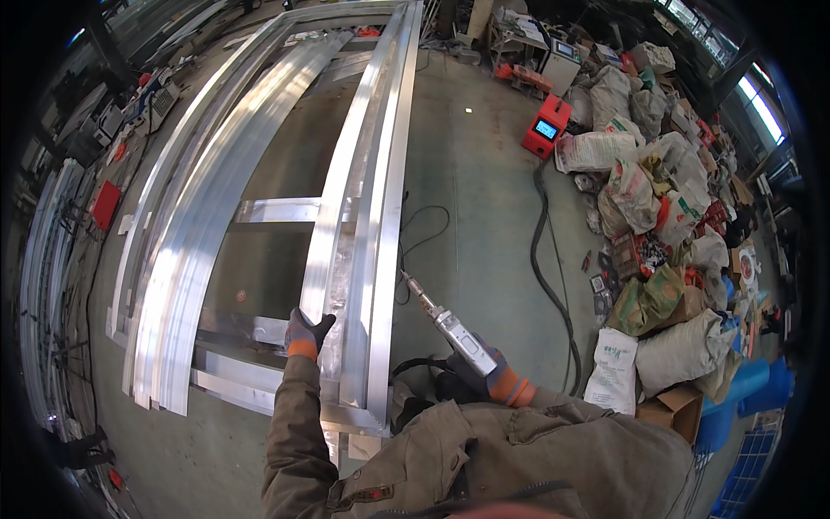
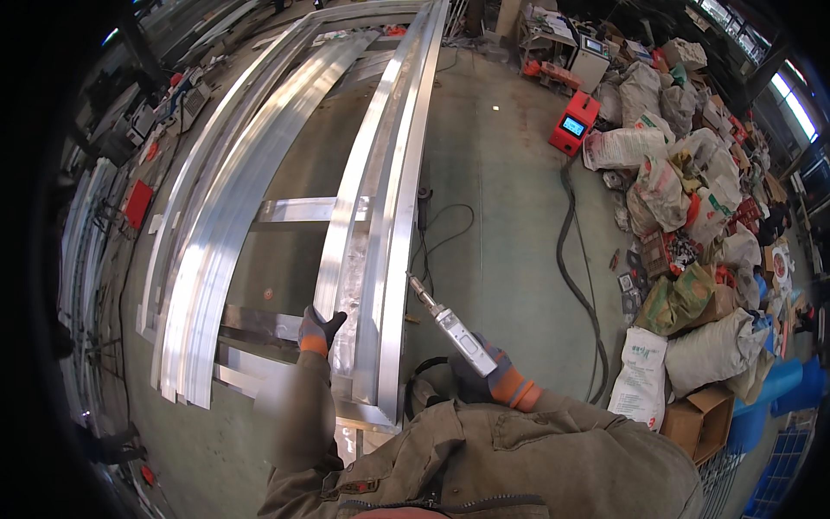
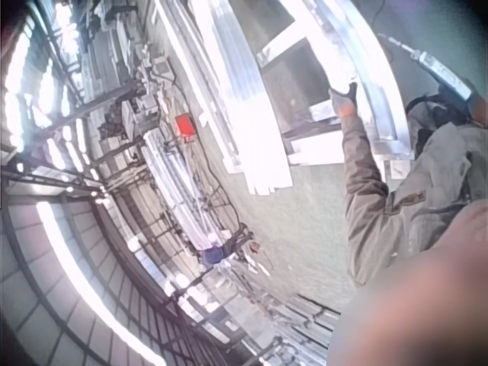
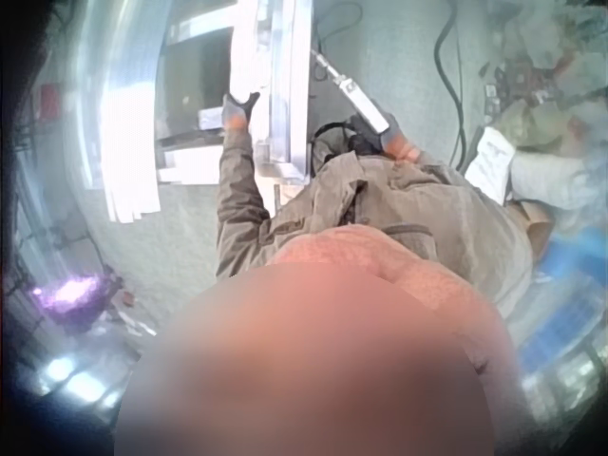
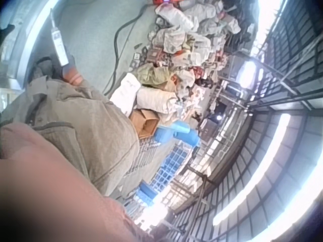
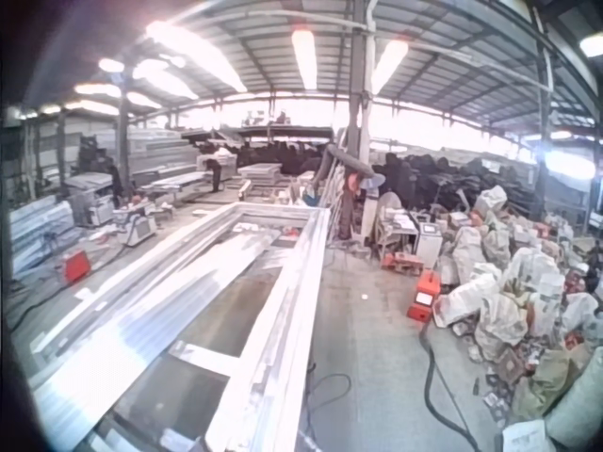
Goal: The person sits on the floor and uses pliers to adjust small metal parts, then stands to weld a large aluminum frame using a welding torch. They flip the frame and use a hammer to tap the welded joints.
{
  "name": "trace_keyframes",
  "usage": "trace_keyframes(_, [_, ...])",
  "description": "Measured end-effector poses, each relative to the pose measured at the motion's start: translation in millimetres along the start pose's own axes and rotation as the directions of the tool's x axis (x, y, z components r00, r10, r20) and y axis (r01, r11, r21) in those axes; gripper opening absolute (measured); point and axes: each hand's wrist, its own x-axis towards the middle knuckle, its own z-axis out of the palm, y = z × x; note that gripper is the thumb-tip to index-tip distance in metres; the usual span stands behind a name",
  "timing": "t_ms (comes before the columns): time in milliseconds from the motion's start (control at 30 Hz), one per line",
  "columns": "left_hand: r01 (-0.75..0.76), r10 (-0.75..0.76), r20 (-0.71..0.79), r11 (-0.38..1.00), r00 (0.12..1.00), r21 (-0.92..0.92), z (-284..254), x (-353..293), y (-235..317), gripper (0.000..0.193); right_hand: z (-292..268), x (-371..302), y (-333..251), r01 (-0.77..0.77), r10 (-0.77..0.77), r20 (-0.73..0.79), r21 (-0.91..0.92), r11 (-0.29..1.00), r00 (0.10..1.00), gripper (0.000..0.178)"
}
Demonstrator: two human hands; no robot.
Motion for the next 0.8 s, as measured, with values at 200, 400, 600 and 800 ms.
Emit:
trace_keyframes(200, [-0.017,0.016,-0.025,0.999,1.0,-0.05,7,0,4,0.129,-5,8,-2,0.064,-0.064,0.007,-0.038,0.997,0.998,0.039])
trace_keyframes(400, [0.014,-0.014,0.023,1.0,1.0,-0.012,8,-4,15,0.131,-5,9,13,0.025,-0.02,0.051,-0.112,0.993,0.998,0.04])
trace_keyframes(600, [-0.017,0.017,-0.025,1.0,1.0,-0.006,14,-3,17,0.13,-6,11,19,0.03,-0.027,0.035,-0.085,0.996,0.999,0.044])
trace_keyframes(800, [-0.017,0.017,0.0,0.997,1.0,-0.072,18,-4,19,0.129,-9,9,19,-0.018,0.02,0.024,-0.066,0.998,1.0,0.046])
